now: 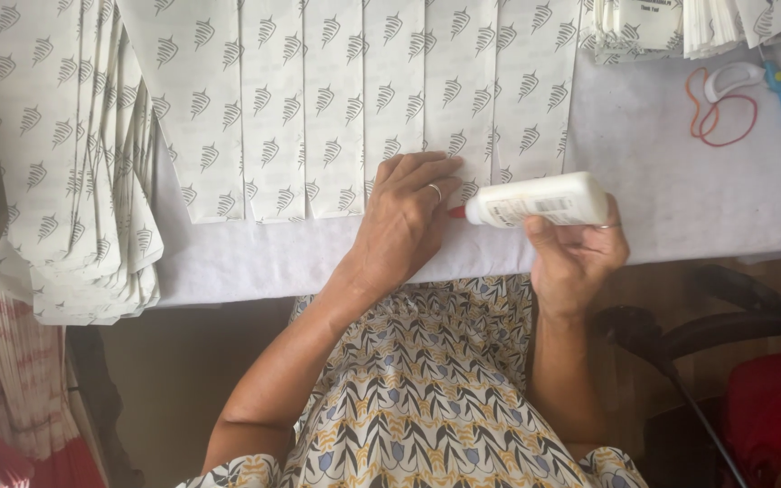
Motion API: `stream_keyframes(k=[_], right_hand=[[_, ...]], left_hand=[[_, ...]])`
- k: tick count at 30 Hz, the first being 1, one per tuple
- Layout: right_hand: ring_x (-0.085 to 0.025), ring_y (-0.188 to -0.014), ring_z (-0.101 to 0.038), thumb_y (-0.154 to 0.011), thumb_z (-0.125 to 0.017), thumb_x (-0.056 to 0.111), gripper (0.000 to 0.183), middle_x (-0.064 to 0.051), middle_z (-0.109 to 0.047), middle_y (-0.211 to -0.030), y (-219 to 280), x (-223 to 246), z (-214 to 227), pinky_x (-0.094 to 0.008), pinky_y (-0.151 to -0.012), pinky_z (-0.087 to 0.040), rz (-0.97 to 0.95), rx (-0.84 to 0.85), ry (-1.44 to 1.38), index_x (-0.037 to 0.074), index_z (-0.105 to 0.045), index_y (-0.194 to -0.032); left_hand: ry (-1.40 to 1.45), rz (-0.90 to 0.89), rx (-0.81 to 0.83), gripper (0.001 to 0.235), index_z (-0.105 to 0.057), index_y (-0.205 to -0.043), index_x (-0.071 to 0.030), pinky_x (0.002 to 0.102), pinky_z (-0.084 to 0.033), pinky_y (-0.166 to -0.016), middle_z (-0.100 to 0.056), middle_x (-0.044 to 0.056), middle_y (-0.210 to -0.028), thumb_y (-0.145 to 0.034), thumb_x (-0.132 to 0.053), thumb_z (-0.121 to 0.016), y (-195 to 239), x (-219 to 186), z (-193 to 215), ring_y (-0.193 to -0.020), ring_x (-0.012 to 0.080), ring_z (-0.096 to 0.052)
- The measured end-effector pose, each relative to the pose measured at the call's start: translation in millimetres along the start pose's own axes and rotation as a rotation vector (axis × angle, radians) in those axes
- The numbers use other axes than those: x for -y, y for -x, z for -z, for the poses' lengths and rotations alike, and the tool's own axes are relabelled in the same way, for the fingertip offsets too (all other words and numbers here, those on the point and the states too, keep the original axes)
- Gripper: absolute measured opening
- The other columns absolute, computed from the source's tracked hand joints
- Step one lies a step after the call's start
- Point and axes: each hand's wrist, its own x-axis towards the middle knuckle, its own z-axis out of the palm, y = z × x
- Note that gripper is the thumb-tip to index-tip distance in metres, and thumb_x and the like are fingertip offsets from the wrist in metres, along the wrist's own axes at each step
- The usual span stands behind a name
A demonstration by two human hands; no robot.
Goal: Aligning, gluing, and stacking printed paper strips on a work table.
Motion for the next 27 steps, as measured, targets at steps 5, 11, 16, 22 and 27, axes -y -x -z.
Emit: stream_keyframes(k=[5, 11, 16, 22, 27], right_hand=[[-0.026, -0.100, -0.071, -0.084, -0.084, 0.003, 0.039, -0.016, -0.072, -0.110, -1.5, 1.0, 0.4, -0.041, -0.091, -0.065, -0.028, -0.037, -0.006, -0.001, -0.064, -0.118], [-0.028, -0.108, -0.070, -0.088, -0.080, -0.003, 0.043, -0.019, -0.070, -0.120, -8.6, -5.9, 45.6, -0.048, -0.100, -0.063, 0.016, -0.183, -0.038, -0.003, -0.061, -0.126], [-0.027, -0.122, -0.066, -0.093, -0.075, -0.003, 0.045, -0.017, -0.067, -0.131, -11.8, 3.8, 35.4, -0.052, -0.113, -0.059, 0.019, -0.141, -0.136, -0.002, -0.058, -0.135], [-0.031, -0.118, -0.066, -0.086, -0.077, -0.004, 0.048, -0.020, -0.068, -0.123, -7.4, -22.8, 7.7, -0.053, -0.106, -0.059, 0.074, -0.058, -0.051, -0.003, -0.058, -0.130], [-0.032, -0.125, -0.063, -0.078, -0.080, -0.008, 0.053, -0.022, -0.068, -0.121, -3.4, -23.5, -24.5, -0.052, -0.109, -0.055, 0.089, 0.023, 0.024, -0.002, -0.058, -0.127]], left_hand=[[-0.006, 0.015, -0.006, 0.024, -0.071, -0.098, -0.001, 0.045, -0.046, -0.093, -0.071, 0.012, -0.119, -0.085, 0.013, -0.056, -0.8, -0.8, 0.8, -0.113, 0.0316, -0.063], [0.012, -0.031, 0.017, 0.027, -0.071, -0.102, 0.007, 0.044, -0.046, -0.099, -0.068, 0.018, -0.123, -0.085, 0.018, -0.054, -0.1, 0.8, -1.2, -0.119, 0.0345, -0.061], [0.006, 0.005, 0.029, 0.027, -0.072, -0.106, 0.008, 0.047, -0.051, -0.100, -0.070, 0.022, -0.121, -0.085, 0.022, -0.060, -2.3, -3.4, 27.3, -0.117, 0.0367, -0.063], [-0.252, 0.059, 0.043, 0.001, -0.075, -0.090, -0.001, 0.044, -0.045, -0.093, -0.075, 0.015, -0.105, -0.090, -0.001, -0.074, 15.1, 16.6, 63.7, -0.107, 0.0301, -0.063], [-0.227, 0.117, 0.110, 0.018, -0.079, -0.093, -0.003, 0.043, -0.044, -0.103, -0.076, 0.012, -0.107, -0.078, -0.010, -0.085, 16.0, 8.7, 70.6, -0.117, 0.0289, -0.065]])
